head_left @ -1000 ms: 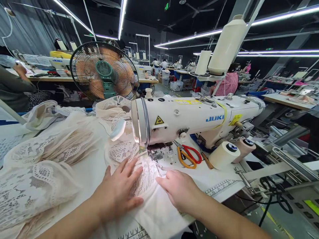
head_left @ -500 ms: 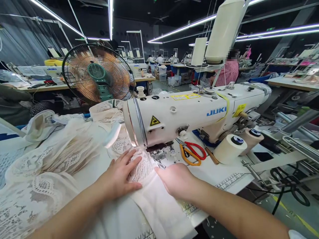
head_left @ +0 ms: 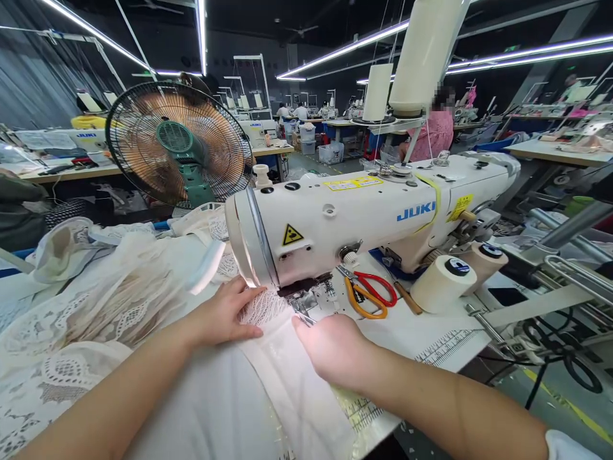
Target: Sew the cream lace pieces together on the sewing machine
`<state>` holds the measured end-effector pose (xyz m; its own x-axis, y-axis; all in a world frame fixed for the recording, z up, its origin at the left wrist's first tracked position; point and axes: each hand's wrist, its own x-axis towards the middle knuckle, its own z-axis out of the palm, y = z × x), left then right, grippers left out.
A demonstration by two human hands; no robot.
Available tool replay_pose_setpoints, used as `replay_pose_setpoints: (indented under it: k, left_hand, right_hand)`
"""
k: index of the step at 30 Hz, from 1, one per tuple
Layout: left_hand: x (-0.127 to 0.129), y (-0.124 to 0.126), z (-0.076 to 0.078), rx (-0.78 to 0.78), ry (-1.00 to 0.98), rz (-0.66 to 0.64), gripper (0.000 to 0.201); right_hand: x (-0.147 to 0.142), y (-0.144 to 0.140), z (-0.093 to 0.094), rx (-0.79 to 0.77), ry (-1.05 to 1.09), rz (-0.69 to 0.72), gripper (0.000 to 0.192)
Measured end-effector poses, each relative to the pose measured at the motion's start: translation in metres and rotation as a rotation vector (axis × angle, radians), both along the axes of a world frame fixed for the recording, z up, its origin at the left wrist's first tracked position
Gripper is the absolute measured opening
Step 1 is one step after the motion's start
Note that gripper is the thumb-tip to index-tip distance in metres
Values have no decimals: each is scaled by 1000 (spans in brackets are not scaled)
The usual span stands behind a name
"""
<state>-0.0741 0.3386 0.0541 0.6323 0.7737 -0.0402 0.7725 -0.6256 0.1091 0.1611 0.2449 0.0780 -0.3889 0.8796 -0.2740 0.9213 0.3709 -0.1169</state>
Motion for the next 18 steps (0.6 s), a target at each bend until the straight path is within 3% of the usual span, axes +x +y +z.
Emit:
replay_pose_setpoints:
  k: [4,11,14,16,18]
  left_hand:
    - [3,6,7,-29,-13,-22,69]
    - [8,-1,22,2,5,47,61]
    - [23,-25,28,162,43,88,50]
    - [39,-52,23,263,-22,93,38]
    - [57,-83,11,324,-150,-16,34]
  right_hand:
    - [5,-6,5,-41,-111,36,86]
    - [37,-25,3,21,67,180,45]
    - [56,-34,0,49,98,299,31]
    - [67,-40,-4,53,120,340,25]
    - [78,-46,-9,60,149,352,22]
